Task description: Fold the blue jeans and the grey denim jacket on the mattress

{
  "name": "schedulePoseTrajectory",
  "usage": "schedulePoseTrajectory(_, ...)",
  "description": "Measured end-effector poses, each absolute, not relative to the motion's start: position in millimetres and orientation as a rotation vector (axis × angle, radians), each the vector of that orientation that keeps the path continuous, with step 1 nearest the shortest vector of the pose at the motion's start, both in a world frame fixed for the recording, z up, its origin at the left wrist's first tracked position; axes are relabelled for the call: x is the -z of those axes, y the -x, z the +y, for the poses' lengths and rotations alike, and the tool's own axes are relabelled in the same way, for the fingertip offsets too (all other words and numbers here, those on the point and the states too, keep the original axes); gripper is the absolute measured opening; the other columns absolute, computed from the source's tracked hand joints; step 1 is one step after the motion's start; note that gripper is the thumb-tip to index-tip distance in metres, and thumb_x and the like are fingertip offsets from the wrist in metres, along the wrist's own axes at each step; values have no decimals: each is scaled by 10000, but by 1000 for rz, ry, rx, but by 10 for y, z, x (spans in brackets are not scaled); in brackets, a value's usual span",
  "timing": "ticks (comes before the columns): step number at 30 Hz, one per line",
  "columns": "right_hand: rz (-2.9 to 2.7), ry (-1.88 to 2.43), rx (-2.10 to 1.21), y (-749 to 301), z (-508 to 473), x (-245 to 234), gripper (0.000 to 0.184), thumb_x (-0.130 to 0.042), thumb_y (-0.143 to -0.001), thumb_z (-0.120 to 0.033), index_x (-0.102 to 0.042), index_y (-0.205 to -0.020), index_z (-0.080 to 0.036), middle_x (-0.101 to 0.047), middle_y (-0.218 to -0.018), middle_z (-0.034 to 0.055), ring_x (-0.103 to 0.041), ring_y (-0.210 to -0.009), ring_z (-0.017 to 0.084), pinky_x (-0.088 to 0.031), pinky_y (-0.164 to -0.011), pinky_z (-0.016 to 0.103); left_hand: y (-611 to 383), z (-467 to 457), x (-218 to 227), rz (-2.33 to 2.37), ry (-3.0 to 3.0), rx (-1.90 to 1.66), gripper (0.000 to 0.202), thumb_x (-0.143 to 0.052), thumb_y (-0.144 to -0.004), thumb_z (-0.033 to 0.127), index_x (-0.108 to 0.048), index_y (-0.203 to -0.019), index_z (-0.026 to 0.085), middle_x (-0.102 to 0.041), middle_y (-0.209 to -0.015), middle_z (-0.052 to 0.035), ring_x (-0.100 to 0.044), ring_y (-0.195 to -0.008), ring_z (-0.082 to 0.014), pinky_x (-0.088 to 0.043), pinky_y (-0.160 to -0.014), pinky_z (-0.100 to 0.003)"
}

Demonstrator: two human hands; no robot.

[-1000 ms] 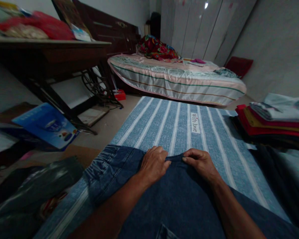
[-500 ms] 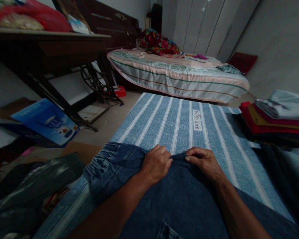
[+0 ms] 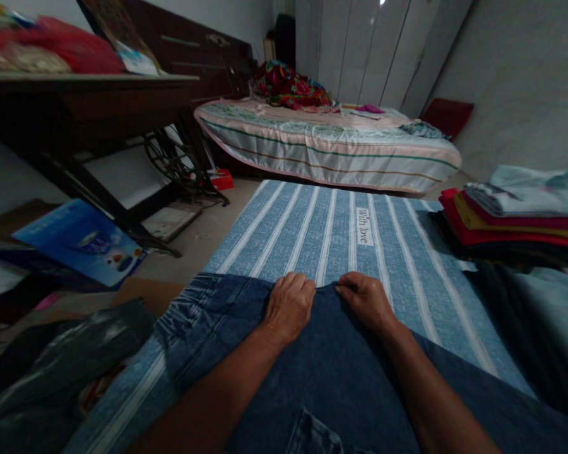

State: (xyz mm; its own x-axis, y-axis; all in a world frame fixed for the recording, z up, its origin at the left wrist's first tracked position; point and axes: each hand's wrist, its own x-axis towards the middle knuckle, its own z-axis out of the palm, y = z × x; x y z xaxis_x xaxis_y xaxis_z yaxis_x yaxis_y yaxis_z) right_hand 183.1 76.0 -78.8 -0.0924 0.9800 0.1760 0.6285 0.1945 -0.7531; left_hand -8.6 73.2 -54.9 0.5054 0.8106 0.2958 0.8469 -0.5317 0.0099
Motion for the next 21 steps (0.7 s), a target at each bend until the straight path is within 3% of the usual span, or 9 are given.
schedulePoseTrajectory(6,-1832,1551,-579,-1796,756,766,97,-548,-810,-253,-632,-770,-228,-660,-772,4,-607,-750,169,-415,-678,260,48,634,536,-1228,2621,568,203,-407,-900,116,-579,-812,177,-573,-807,-54,-487,-795,-206,-406,-725,-342)
schedulePoseTrajectory(11,-1883,1598,-517,-1786,763,786,112,-534,-828,-246,-632,-782,-222,-659,-789,8,-605,-771,170,-399,-694,258,-53,478,554,-1101,2823,448,175,-418,-889,115,-581,-882,177,-593,-855,-47,-519,-818,-198,-429,-726,-328)
schedulePoseTrajectory(17,-2036,1730,-381,-1752,719,699,161,-506,-863,-263,-650,-921,-220,-653,-917,40,-602,-827,182,-368,-676,266,-68,401,519,-1234,2853,342,167,-429,-894,152,-563,-993,167,-620,-1016,-73,-557,-956,-216,-452,-857,-362)
schedulePoseTrajectory(21,-2177,1812,-263,-1698,692,627,214,-441,-888,-250,-648,-844,-221,-602,-846,44,-573,-750,164,-323,-610,266,-22,338,543,-1239,2883,375,233,-457,-894,200,-536,-1108,156,-605,-1168,-97,-541,-1106,-226,-407,-988,-400)
